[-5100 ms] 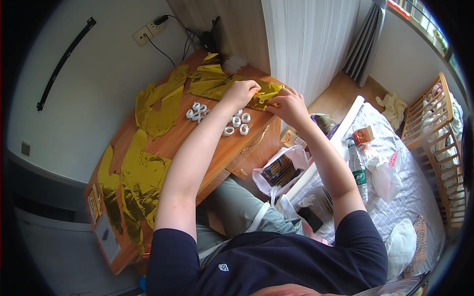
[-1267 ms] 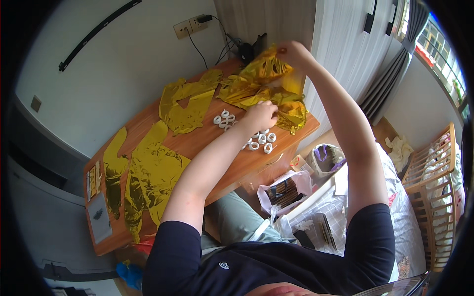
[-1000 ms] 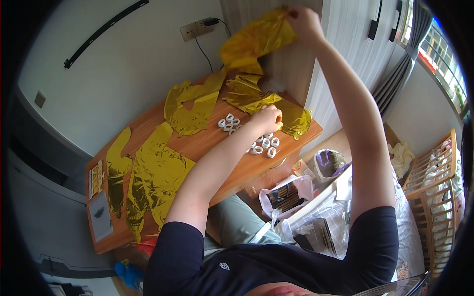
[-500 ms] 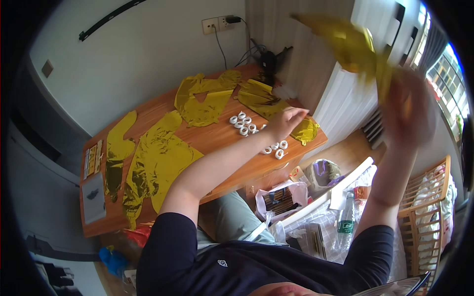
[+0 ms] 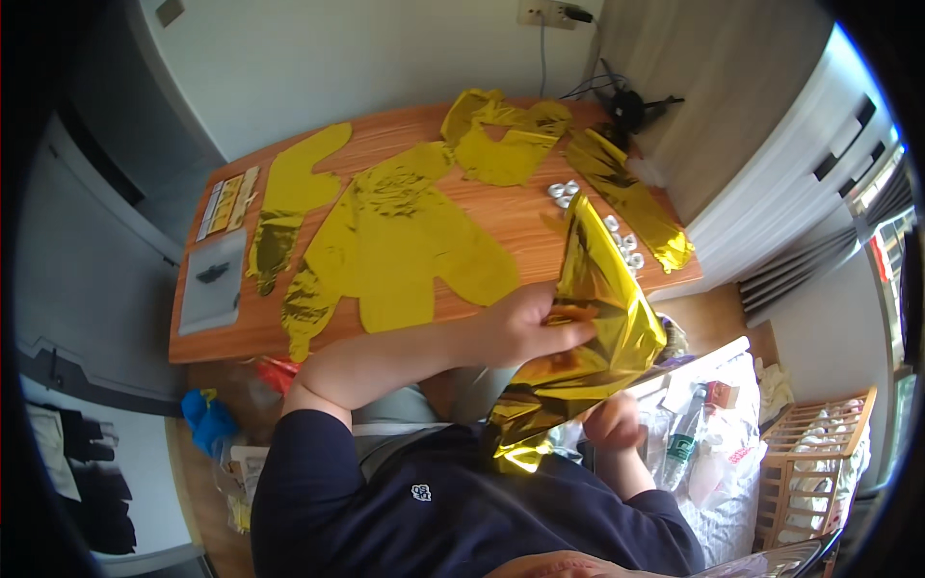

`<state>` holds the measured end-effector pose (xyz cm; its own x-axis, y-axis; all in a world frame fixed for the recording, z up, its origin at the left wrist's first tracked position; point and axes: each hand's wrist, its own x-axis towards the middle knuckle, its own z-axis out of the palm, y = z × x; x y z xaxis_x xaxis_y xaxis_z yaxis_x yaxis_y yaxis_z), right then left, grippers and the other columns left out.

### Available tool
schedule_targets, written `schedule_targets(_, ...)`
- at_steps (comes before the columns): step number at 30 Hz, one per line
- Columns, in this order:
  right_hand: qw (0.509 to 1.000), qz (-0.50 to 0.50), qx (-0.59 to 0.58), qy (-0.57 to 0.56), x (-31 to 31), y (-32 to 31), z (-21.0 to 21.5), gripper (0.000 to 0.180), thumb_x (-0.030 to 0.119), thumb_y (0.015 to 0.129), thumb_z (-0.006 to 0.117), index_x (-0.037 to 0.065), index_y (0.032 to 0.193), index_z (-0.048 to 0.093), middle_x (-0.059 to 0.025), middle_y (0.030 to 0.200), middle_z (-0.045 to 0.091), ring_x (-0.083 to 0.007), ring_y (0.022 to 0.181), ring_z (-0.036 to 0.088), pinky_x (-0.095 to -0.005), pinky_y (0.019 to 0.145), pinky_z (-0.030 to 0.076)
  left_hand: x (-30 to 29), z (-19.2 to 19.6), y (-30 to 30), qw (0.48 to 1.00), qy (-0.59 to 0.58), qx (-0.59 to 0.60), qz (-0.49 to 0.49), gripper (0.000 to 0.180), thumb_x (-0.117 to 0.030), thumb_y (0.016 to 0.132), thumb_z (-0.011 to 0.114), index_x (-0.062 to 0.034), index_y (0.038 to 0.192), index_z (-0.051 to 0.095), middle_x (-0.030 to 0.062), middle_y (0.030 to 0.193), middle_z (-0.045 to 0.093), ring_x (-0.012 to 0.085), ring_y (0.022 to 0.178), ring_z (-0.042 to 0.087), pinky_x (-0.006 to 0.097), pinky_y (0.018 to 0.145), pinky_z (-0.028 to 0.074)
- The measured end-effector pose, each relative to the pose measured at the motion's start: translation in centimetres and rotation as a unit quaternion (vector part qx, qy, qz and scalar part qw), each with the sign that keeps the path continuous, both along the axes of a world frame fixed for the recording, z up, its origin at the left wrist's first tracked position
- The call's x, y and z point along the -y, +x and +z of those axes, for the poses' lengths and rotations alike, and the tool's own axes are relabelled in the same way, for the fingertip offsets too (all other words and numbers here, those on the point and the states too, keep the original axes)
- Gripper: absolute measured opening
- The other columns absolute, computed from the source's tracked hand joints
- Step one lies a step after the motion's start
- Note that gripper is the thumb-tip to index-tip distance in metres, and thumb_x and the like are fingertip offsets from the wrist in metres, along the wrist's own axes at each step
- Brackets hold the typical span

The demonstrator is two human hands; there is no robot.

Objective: The person unpacks and unfolds foil balloons on a desk, then folds a foil balloon into a compact square by hand.

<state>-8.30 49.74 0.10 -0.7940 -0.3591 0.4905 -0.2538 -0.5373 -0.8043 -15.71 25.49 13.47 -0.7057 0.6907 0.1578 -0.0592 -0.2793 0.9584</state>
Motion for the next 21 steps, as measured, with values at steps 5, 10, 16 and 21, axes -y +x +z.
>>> schedule_targets(5, 0.970, 0.159, 0.172, -0.067, 4.7, -6.1, 0.2, 0.143, 0.101, 0.064, 0.051, 0.002, 0.163, 0.021, -0.0131, 0.165, 0.034, -0.0285, 0.153, 0.029, -0.0419, 0.124, 0.024, 7.5, -1.2, 5.2, 0.987, -0.021, -0.152, 0.049, 0.052, -0.013, 0.102, 0.063, -0.0057, 0.147, 0.038, 0.0059, 0.133, 0.058, 0.0116, 0.114, 0.060, 0.030, 0.088, 0.058)
schedule_targets(10, 0.931, 0.297, 0.152, -0.147, 11.2, -12.2, 6.4, 0.098, 0.062, 0.089, 0.069, 0.004, 0.159, 0.033, -0.0076, 0.153, 0.049, -0.0184, 0.123, 0.057, -0.0308, 0.095, 0.048, 13.1, -1.8, 7.3, 0.991, -0.022, 0.011, 0.135, 0.042, -0.012, 0.103, 0.060, -0.0086, 0.141, 0.043, 0.0022, 0.123, 0.059, 0.0101, 0.107, 0.061, 0.028, 0.080, 0.059)
schedule_targets(16, 0.973, 0.052, 0.223, 0.035, 19.5, -20.5, 8.9, 0.048, 0.009, 0.101, 0.056, 0.011, 0.148, 0.048, -0.0051, 0.125, 0.065, -0.0148, 0.100, 0.065, -0.0307, 0.085, 0.053, 18.6, -3.9, 2.1, 0.947, -0.014, -0.002, 0.320, 0.042, -0.014, 0.100, 0.062, -0.0053, 0.140, 0.049, 0.0053, 0.124, 0.063, 0.0138, 0.110, 0.062, 0.033, 0.091, 0.056)
schedule_targets(21, 0.960, -0.021, 0.261, 0.096, 26.5, -25.9, 8.8, 0.051, 0.005, 0.100, 0.058, 0.005, 0.149, 0.042, -0.0092, 0.114, 0.064, -0.0202, 0.097, 0.066, -0.0336, 0.078, 0.060, 24.5, -8.3, -4.8, 0.886, -0.078, -0.120, 0.442, 0.072, -0.017, 0.097, 0.067, 0.0027, 0.155, 0.030, 0.0128, 0.129, 0.064, 0.0174, 0.110, 0.065, 0.034, 0.096, 0.053)
